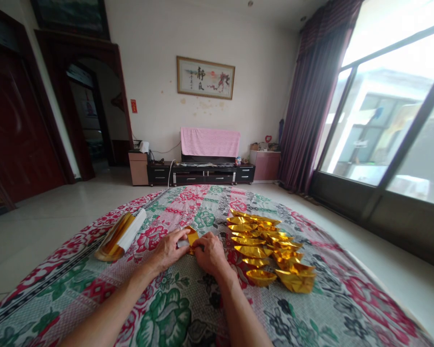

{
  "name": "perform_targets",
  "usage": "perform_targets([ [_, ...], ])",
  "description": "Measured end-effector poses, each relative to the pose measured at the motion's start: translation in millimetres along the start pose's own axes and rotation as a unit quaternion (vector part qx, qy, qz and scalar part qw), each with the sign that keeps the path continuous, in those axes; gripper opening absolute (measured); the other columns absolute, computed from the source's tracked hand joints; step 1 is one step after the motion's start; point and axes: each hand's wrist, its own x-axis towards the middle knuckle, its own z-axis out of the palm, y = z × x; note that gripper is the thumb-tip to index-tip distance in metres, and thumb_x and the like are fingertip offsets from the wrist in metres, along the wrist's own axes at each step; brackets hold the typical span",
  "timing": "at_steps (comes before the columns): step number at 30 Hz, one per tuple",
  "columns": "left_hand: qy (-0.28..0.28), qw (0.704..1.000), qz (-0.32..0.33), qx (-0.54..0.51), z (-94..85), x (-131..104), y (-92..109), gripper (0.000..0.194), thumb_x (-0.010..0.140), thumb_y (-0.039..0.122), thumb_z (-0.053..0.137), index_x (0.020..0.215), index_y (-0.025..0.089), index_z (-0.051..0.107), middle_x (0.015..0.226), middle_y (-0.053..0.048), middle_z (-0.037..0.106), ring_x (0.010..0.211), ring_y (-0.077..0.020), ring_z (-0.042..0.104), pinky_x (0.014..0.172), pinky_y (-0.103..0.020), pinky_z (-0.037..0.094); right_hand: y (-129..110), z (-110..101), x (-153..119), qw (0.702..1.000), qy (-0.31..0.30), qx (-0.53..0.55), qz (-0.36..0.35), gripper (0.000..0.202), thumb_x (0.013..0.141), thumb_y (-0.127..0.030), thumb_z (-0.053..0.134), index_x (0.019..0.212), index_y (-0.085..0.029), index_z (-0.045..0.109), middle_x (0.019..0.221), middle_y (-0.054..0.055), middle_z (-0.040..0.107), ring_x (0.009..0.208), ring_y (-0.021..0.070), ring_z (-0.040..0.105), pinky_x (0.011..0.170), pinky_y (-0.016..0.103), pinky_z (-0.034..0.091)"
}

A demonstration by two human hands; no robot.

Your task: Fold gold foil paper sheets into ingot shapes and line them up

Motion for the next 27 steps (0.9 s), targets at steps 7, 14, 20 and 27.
perform_targets([
  [7, -0.006, 1.000, 0.002, 0.011, 0.9, 0.7, 0.3, 0.039, 0.070, 0.019, 0.058, 0.109, 0.020, 0.056, 0.086, -0.002, 0.058, 0.082, -0.0152, 0.055, 0.076, -0.027, 0.045, -2.4, 1.3, -1.2, 1.000, 0.004, -0.022, 0.011, 0.020, 0.070, -0.015, 0.055, 0.079, -0.023, 0.071, 0.082, 0.003, 0.062, 0.081, 0.0157, 0.055, 0.079, 0.026, 0.039],
  [14, -0.006, 1.000, -0.001, 0.006, 1.9, 1.7, 0.5, 0.037, 0.071, 0.019, 0.058, 0.108, 0.019, 0.057, 0.088, -0.004, 0.060, 0.084, -0.0166, 0.056, 0.078, -0.029, 0.045, -4.2, 1.4, -3.5, 0.999, 0.017, -0.014, -0.027, 0.021, 0.071, -0.012, 0.054, 0.080, -0.022, 0.070, 0.085, 0.003, 0.061, 0.084, 0.0158, 0.055, 0.080, 0.027, 0.039],
  [20, -0.003, 1.000, -0.006, 0.013, -1.3, 0.4, 4.5, 0.033, 0.073, 0.023, 0.058, 0.106, 0.020, 0.059, 0.089, -0.004, 0.061, 0.084, -0.0168, 0.057, 0.076, -0.028, 0.045, -7.7, -1.1, -5.0, 0.998, 0.005, 0.009, -0.060, 0.025, 0.073, -0.008, 0.050, 0.077, -0.022, 0.070, 0.081, 0.002, 0.063, 0.083, 0.0145, 0.056, 0.081, 0.025, 0.038],
  [27, -0.005, 1.000, -0.012, 0.013, 1.0, 1.8, 1.8, 0.036, 0.070, 0.015, 0.056, 0.105, 0.020, 0.059, 0.088, -0.003, 0.061, 0.084, -0.0167, 0.056, 0.077, -0.028, 0.045, -14.5, 0.1, -6.0, 0.999, 0.012, -0.006, -0.030, 0.015, 0.078, -0.021, 0.053, 0.077, -0.020, 0.068, 0.080, 0.003, 0.062, 0.080, 0.0142, 0.056, 0.077, 0.025, 0.038],
])
